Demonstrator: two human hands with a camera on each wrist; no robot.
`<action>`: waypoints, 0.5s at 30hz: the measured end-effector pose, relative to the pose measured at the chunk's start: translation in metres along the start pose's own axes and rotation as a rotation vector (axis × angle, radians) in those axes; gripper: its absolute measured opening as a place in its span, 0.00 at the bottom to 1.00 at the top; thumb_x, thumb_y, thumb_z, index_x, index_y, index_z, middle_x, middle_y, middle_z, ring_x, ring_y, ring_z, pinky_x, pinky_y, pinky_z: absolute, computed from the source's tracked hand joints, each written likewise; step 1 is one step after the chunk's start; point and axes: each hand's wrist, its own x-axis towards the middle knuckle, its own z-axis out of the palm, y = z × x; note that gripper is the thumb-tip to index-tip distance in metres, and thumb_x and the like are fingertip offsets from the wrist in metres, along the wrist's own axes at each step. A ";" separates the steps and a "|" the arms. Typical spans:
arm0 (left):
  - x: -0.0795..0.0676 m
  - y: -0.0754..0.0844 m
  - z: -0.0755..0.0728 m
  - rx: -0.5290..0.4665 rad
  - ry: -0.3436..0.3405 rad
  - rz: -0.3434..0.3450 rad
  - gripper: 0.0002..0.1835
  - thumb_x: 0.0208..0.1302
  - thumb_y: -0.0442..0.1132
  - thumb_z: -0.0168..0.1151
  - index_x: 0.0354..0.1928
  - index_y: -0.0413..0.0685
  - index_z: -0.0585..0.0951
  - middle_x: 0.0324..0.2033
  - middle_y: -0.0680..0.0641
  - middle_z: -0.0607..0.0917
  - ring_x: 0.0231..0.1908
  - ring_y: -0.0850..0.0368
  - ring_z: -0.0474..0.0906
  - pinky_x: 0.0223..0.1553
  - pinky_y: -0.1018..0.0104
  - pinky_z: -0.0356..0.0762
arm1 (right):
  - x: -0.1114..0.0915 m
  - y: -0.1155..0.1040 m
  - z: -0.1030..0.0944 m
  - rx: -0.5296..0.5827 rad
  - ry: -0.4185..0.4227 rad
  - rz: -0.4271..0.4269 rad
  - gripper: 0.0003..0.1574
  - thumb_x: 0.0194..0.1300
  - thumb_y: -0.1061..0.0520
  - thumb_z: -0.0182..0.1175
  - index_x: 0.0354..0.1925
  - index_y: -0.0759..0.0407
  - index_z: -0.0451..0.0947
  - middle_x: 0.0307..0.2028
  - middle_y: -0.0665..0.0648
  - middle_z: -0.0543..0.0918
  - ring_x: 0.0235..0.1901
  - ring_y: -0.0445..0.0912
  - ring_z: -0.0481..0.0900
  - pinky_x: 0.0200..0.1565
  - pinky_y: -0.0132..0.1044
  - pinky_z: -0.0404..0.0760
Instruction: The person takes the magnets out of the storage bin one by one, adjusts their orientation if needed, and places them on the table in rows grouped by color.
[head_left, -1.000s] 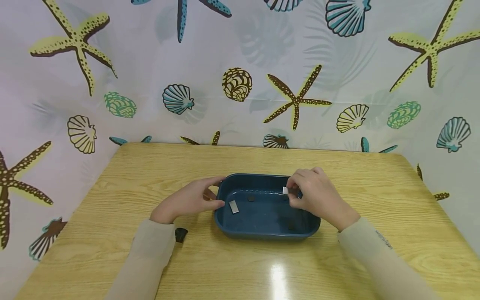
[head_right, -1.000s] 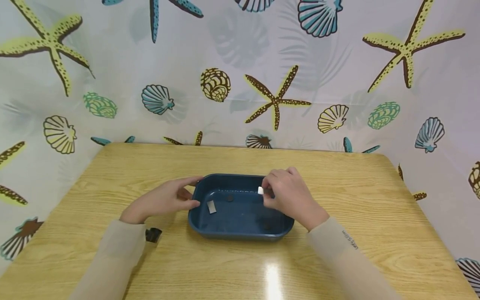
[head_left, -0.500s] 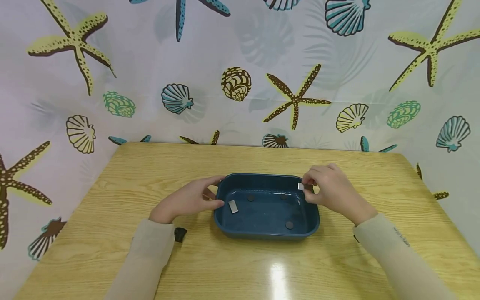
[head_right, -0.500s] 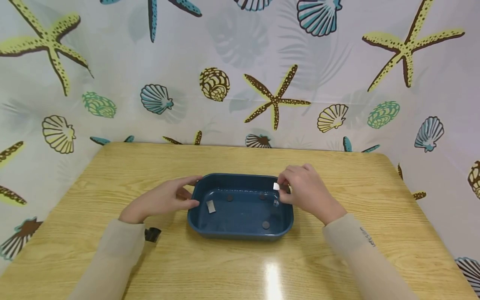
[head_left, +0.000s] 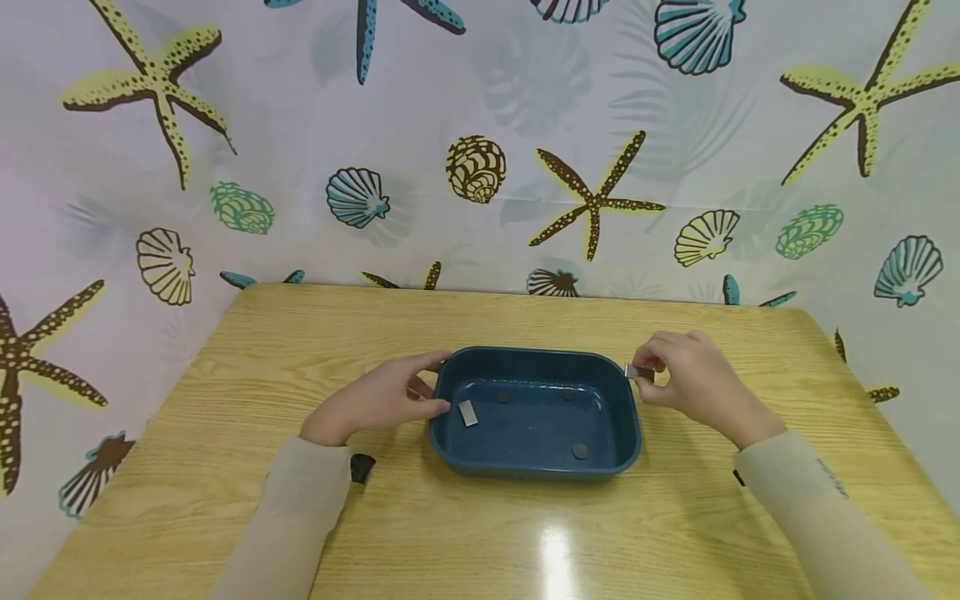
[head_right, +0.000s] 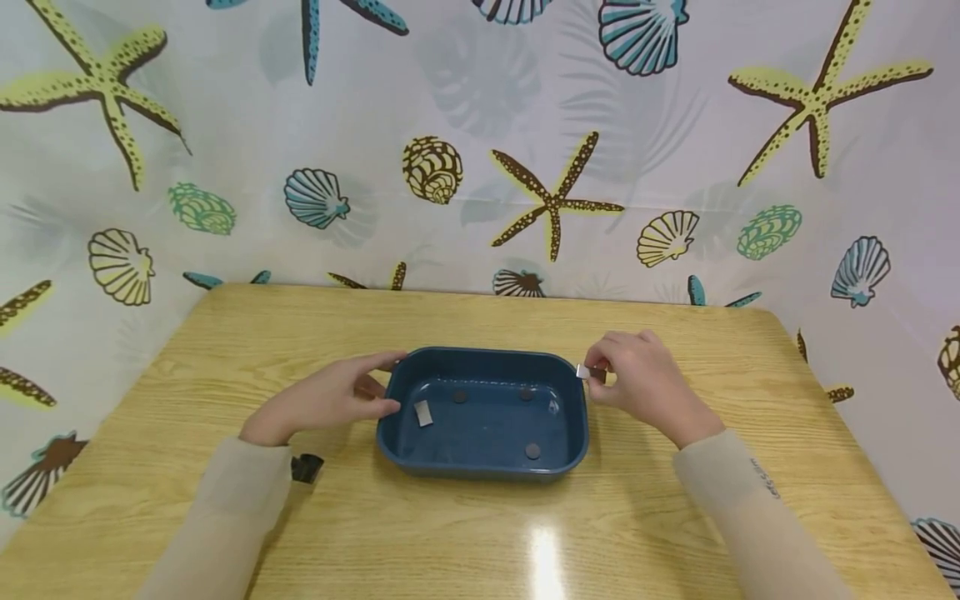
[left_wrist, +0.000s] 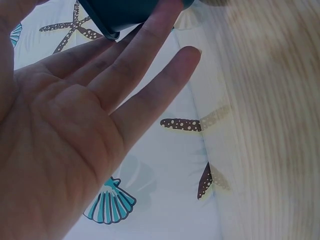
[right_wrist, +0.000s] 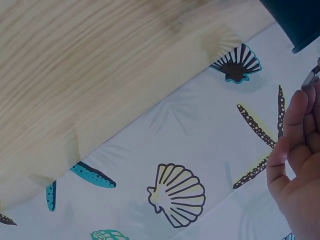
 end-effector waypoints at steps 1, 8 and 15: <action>0.000 0.000 0.000 0.000 0.000 -0.001 0.41 0.72 0.45 0.66 0.80 0.46 0.59 0.71 0.35 0.73 0.55 0.49 0.86 0.60 0.49 0.83 | -0.001 0.002 0.000 0.003 0.000 0.003 0.05 0.57 0.60 0.72 0.31 0.52 0.83 0.28 0.47 0.82 0.32 0.43 0.79 0.44 0.45 0.72; -0.002 0.000 0.000 0.003 0.004 -0.005 0.41 0.72 0.45 0.66 0.81 0.47 0.59 0.71 0.36 0.73 0.56 0.49 0.85 0.60 0.49 0.83 | -0.008 0.015 0.001 0.003 -0.014 0.018 0.07 0.56 0.60 0.73 0.31 0.51 0.84 0.28 0.46 0.83 0.31 0.42 0.78 0.41 0.40 0.69; -0.002 0.000 0.000 -0.005 -0.002 0.002 0.40 0.72 0.45 0.65 0.80 0.45 0.59 0.70 0.35 0.73 0.55 0.48 0.85 0.60 0.49 0.83 | -0.014 0.027 0.011 0.003 -0.046 0.022 0.07 0.54 0.59 0.74 0.30 0.50 0.84 0.27 0.44 0.83 0.28 0.41 0.78 0.37 0.37 0.71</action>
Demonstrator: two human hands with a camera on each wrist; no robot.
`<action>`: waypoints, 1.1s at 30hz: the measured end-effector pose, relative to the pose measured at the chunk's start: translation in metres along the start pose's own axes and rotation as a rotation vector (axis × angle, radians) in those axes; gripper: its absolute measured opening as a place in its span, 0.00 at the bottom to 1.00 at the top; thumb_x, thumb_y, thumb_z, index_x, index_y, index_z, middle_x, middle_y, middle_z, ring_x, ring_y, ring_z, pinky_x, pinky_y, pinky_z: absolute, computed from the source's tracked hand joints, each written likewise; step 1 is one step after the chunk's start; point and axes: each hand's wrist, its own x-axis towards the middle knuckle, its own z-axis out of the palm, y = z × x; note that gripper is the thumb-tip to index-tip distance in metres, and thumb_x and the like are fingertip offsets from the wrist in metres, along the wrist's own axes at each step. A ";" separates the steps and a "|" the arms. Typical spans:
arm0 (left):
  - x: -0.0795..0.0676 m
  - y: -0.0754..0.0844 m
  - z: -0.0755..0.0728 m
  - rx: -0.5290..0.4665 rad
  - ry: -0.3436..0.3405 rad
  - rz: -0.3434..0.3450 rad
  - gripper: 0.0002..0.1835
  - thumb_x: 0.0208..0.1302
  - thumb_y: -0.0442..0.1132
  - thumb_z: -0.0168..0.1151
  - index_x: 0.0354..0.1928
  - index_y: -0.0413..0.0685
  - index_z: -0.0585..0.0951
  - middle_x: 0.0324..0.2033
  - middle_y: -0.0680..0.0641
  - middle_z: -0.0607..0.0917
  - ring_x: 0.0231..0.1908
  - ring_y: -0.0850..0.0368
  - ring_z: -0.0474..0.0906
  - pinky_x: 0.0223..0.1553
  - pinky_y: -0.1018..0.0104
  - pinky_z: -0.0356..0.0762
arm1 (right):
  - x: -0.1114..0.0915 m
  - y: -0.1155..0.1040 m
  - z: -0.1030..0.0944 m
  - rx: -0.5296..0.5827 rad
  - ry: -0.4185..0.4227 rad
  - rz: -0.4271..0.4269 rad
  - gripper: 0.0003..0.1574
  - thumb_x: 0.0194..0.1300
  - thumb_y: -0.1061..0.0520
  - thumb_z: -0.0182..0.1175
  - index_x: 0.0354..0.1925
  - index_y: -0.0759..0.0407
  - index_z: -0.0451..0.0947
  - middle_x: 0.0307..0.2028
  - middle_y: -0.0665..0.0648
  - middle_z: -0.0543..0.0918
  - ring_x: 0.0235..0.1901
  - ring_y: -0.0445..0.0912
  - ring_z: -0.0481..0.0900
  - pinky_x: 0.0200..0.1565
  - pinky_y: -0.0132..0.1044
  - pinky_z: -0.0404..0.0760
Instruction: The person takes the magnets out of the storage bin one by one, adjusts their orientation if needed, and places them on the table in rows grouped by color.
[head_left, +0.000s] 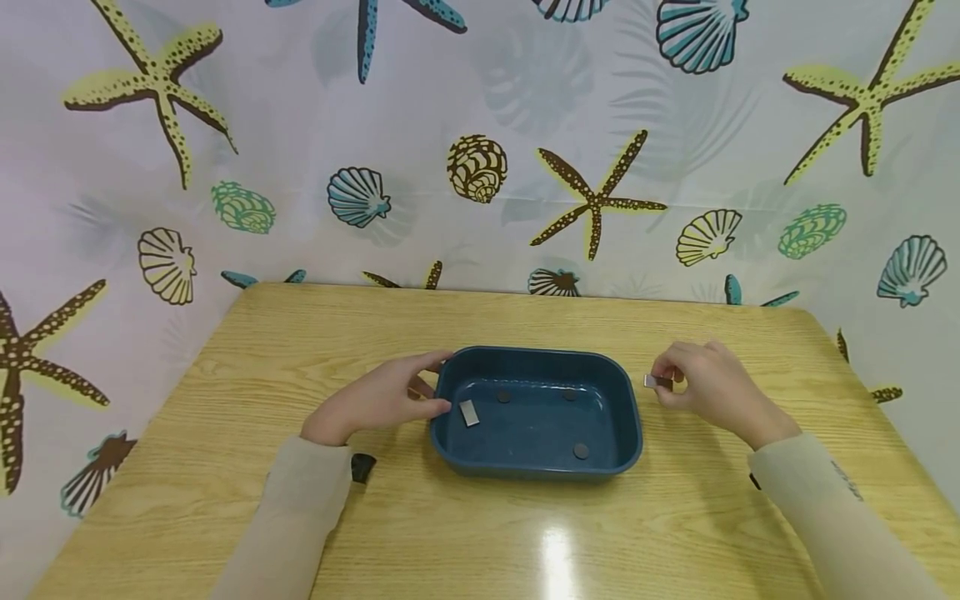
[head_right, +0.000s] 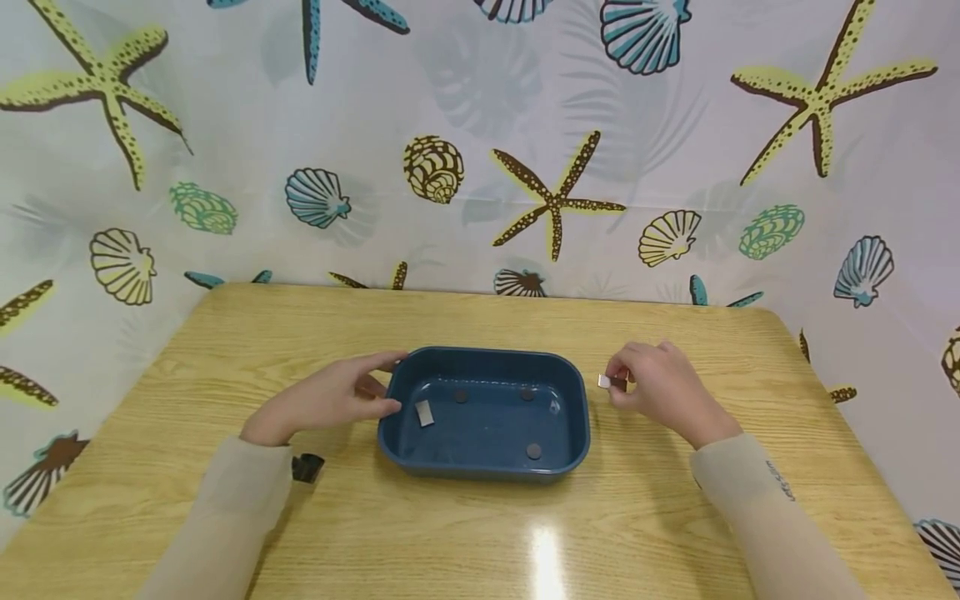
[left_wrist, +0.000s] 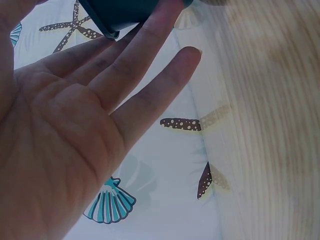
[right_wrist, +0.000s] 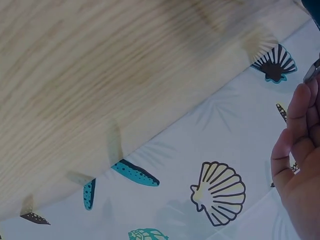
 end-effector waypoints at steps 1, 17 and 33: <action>0.000 0.000 0.000 -0.001 -0.001 -0.001 0.40 0.73 0.46 0.65 0.80 0.45 0.59 0.70 0.35 0.74 0.55 0.48 0.85 0.60 0.49 0.83 | -0.001 0.001 0.002 -0.004 -0.012 0.001 0.07 0.54 0.59 0.74 0.29 0.50 0.85 0.27 0.44 0.84 0.28 0.40 0.78 0.37 0.37 0.71; 0.000 0.000 0.000 -0.007 -0.004 -0.013 0.41 0.72 0.45 0.66 0.81 0.48 0.59 0.71 0.36 0.73 0.56 0.48 0.85 0.60 0.49 0.82 | -0.009 0.012 0.022 -0.008 -0.162 0.033 0.05 0.56 0.59 0.73 0.32 0.50 0.87 0.30 0.45 0.86 0.29 0.37 0.78 0.39 0.40 0.76; 0.001 -0.001 0.001 -0.015 -0.014 -0.019 0.41 0.73 0.45 0.65 0.81 0.47 0.57 0.71 0.36 0.73 0.57 0.48 0.84 0.61 0.48 0.82 | -0.009 0.019 0.029 0.172 -0.288 0.063 0.06 0.62 0.61 0.70 0.38 0.52 0.87 0.37 0.47 0.86 0.35 0.38 0.80 0.42 0.37 0.81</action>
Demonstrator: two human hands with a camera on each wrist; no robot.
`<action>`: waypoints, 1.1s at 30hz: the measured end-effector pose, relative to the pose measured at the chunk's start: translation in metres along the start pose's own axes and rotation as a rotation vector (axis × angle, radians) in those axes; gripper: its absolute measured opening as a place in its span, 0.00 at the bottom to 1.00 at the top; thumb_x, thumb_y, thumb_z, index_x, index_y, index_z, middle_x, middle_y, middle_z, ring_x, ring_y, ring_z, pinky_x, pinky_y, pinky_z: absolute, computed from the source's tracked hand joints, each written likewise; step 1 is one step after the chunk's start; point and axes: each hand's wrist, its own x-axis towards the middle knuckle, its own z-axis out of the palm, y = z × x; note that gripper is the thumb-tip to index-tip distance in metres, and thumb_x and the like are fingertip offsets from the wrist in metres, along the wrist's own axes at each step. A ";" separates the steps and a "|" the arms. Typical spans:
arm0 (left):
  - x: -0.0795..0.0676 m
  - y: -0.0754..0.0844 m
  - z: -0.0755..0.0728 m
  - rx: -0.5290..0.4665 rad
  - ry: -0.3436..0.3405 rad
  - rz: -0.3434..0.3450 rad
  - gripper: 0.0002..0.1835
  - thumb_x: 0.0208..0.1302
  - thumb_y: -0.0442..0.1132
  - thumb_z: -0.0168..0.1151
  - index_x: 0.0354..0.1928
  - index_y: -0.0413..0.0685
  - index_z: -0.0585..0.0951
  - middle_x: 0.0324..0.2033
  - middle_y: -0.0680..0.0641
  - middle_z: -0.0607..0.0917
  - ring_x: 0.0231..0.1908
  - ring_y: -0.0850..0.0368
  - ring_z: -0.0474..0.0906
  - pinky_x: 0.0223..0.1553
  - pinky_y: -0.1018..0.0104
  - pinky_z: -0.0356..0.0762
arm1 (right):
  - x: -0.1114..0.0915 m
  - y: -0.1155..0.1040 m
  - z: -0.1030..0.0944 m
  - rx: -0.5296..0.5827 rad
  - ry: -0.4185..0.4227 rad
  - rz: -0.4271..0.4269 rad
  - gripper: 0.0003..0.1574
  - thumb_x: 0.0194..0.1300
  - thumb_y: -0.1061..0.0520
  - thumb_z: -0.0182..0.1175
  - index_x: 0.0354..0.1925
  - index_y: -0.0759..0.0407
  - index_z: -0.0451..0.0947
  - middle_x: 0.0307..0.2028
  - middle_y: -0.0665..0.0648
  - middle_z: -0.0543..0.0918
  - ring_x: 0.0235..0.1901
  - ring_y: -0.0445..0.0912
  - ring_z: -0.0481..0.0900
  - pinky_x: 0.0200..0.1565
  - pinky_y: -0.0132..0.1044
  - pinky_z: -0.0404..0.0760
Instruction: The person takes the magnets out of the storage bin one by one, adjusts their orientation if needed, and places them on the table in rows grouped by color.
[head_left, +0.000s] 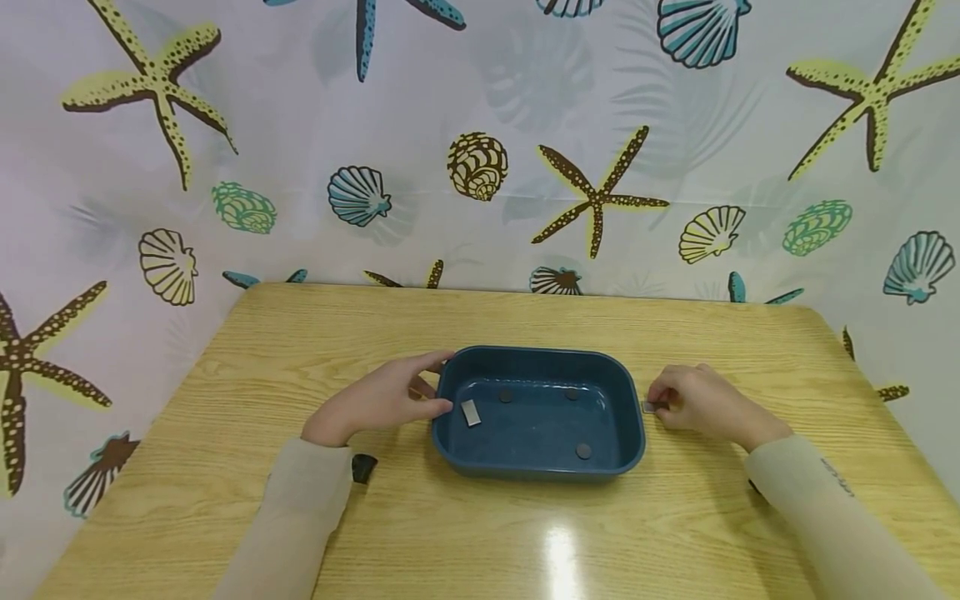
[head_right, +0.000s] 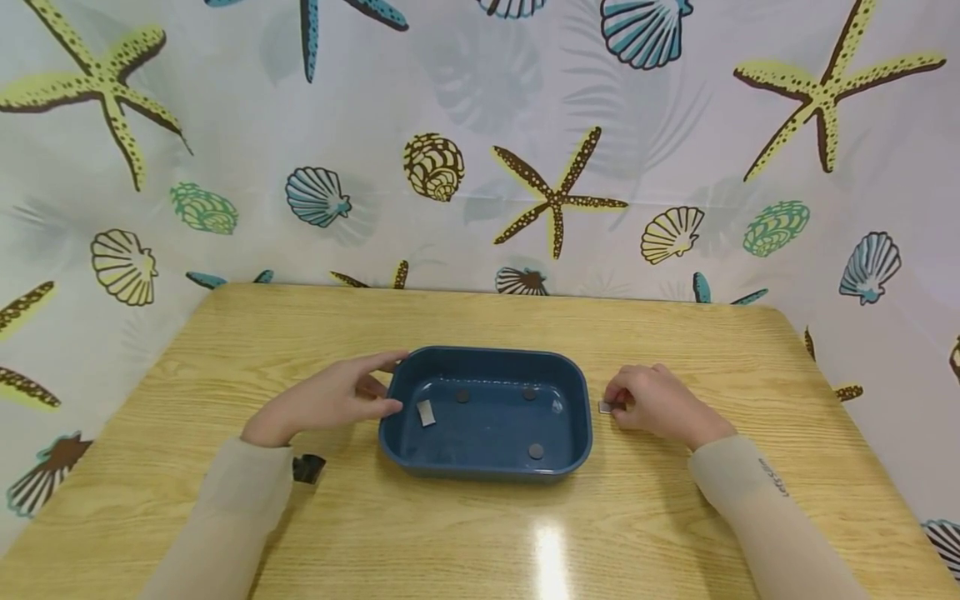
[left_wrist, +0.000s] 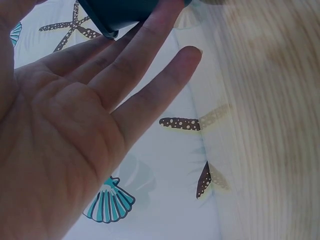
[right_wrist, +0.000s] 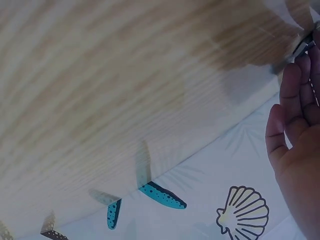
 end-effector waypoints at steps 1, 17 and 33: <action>0.000 0.000 0.000 0.000 -0.001 -0.001 0.41 0.73 0.45 0.65 0.81 0.47 0.57 0.71 0.36 0.73 0.57 0.48 0.84 0.61 0.48 0.82 | 0.000 0.000 0.000 0.005 -0.007 0.007 0.06 0.62 0.61 0.70 0.39 0.52 0.87 0.37 0.47 0.86 0.36 0.38 0.80 0.43 0.37 0.81; 0.001 -0.001 0.000 -0.007 -0.001 0.005 0.41 0.73 0.45 0.65 0.81 0.47 0.57 0.70 0.37 0.74 0.57 0.48 0.85 0.61 0.49 0.82 | -0.008 -0.005 -0.005 0.045 0.037 0.053 0.13 0.62 0.56 0.72 0.45 0.56 0.87 0.44 0.52 0.87 0.47 0.51 0.85 0.57 0.59 0.73; 0.000 -0.002 0.000 -0.003 0.001 0.013 0.41 0.73 0.46 0.65 0.81 0.47 0.58 0.70 0.36 0.74 0.57 0.47 0.84 0.59 0.50 0.83 | 0.008 -0.032 -0.031 0.093 0.125 0.007 0.21 0.65 0.56 0.71 0.55 0.61 0.83 0.49 0.58 0.85 0.49 0.54 0.81 0.53 0.54 0.81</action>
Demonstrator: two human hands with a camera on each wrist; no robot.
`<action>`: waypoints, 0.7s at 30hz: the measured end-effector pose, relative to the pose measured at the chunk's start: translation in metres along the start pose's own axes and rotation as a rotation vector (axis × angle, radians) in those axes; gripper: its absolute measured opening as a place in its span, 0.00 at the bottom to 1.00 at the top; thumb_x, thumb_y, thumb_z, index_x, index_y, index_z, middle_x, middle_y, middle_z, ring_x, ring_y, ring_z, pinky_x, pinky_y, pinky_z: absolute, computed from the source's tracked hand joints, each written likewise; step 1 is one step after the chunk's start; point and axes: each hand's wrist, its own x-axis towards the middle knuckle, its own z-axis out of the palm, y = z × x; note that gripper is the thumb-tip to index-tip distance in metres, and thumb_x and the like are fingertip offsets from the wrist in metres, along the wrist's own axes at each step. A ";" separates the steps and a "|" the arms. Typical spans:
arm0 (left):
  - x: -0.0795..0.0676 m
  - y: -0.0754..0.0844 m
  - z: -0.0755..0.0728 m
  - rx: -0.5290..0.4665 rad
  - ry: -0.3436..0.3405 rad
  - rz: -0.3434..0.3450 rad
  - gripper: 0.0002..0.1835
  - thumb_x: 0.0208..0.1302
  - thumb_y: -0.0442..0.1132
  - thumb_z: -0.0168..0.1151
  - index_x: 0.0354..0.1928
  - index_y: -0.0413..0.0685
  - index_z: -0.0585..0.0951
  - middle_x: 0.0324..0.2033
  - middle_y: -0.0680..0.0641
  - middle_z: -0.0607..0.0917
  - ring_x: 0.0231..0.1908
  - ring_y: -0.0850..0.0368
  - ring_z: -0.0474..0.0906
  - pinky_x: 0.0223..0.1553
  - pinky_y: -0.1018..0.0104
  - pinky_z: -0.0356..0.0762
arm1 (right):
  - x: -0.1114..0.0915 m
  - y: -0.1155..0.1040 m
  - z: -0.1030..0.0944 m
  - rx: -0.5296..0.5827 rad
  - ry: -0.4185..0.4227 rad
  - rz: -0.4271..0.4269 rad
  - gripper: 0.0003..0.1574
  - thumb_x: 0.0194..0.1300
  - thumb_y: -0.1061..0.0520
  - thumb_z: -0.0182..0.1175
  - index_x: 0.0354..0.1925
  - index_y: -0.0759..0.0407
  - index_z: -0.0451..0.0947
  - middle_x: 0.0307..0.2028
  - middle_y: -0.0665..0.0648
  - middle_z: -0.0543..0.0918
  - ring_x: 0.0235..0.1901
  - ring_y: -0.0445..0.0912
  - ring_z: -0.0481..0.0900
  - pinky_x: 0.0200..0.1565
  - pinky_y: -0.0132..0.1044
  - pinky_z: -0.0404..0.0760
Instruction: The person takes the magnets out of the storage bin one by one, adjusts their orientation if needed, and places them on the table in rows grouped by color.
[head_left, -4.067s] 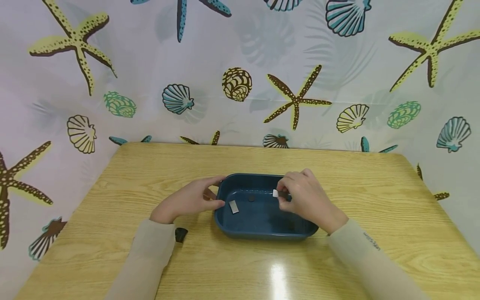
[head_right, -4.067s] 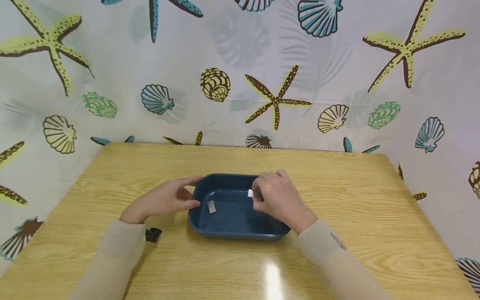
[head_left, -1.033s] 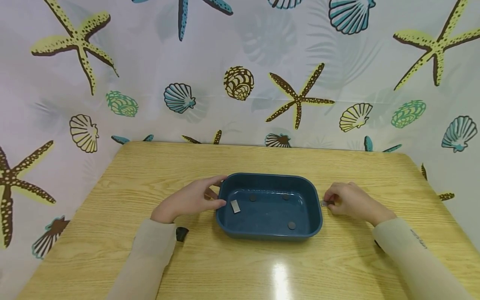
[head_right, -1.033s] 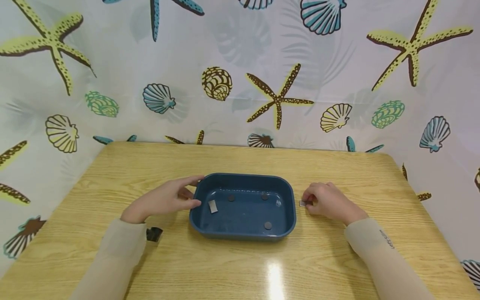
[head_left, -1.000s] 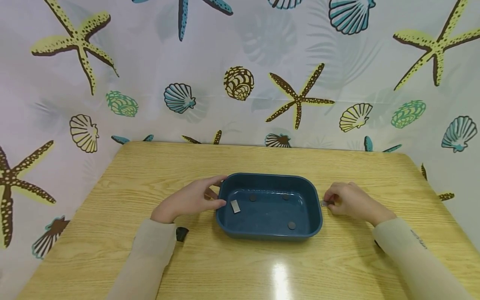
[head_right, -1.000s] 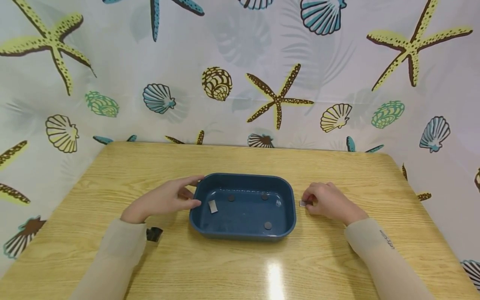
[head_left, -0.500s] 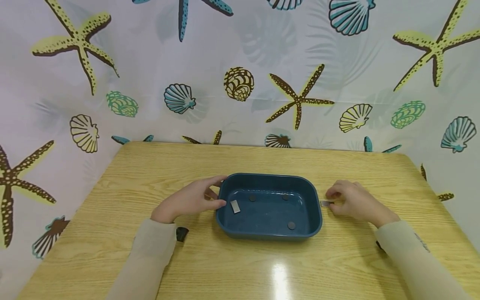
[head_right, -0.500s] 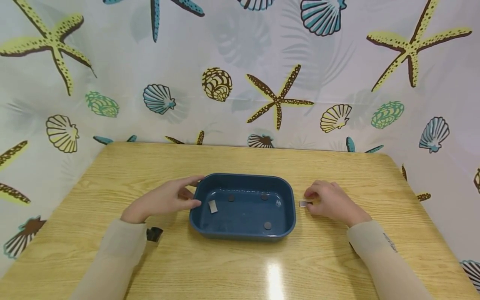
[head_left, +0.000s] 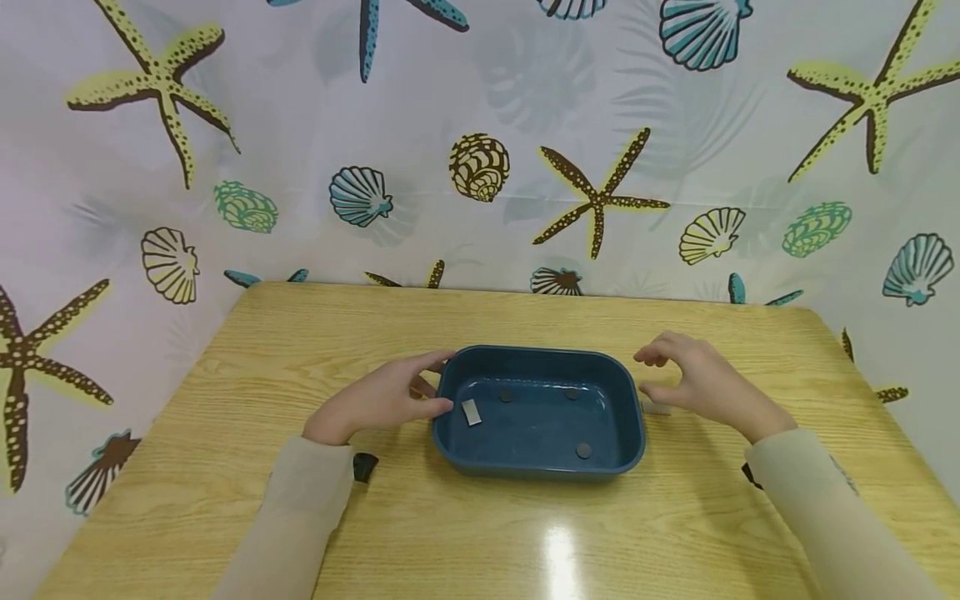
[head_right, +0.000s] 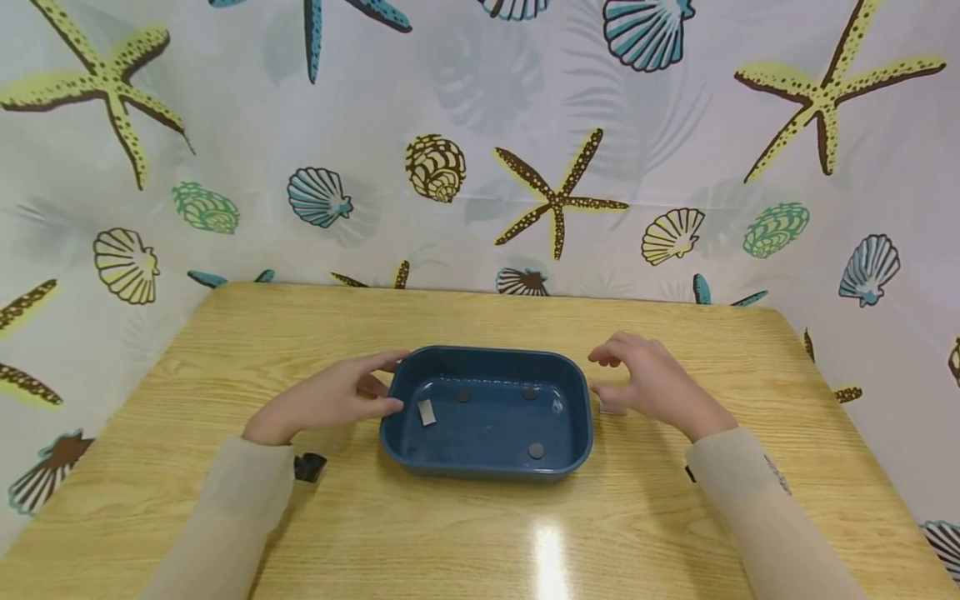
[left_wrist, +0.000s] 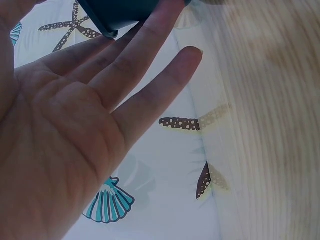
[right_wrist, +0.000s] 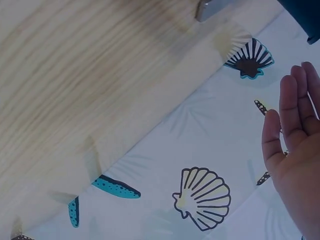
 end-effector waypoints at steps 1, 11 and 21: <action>0.000 0.000 0.000 0.000 0.000 0.002 0.41 0.73 0.47 0.65 0.81 0.47 0.58 0.70 0.35 0.74 0.57 0.47 0.84 0.59 0.50 0.84 | 0.001 -0.003 -0.001 -0.001 0.006 -0.010 0.21 0.65 0.57 0.71 0.55 0.61 0.83 0.49 0.58 0.85 0.49 0.54 0.81 0.53 0.54 0.81; -0.001 0.000 -0.001 -0.005 0.003 0.000 0.41 0.73 0.46 0.65 0.81 0.48 0.59 0.71 0.36 0.73 0.57 0.47 0.84 0.60 0.49 0.83 | 0.012 -0.036 -0.004 -0.038 0.021 -0.110 0.20 0.65 0.55 0.71 0.55 0.57 0.84 0.49 0.54 0.86 0.47 0.50 0.80 0.52 0.50 0.79; -0.001 -0.001 -0.001 -0.005 -0.002 0.007 0.40 0.74 0.47 0.64 0.81 0.47 0.58 0.71 0.35 0.72 0.57 0.47 0.85 0.60 0.50 0.83 | 0.021 -0.056 -0.006 -0.085 0.014 -0.143 0.19 0.67 0.53 0.70 0.55 0.56 0.83 0.49 0.54 0.85 0.49 0.50 0.80 0.58 0.56 0.74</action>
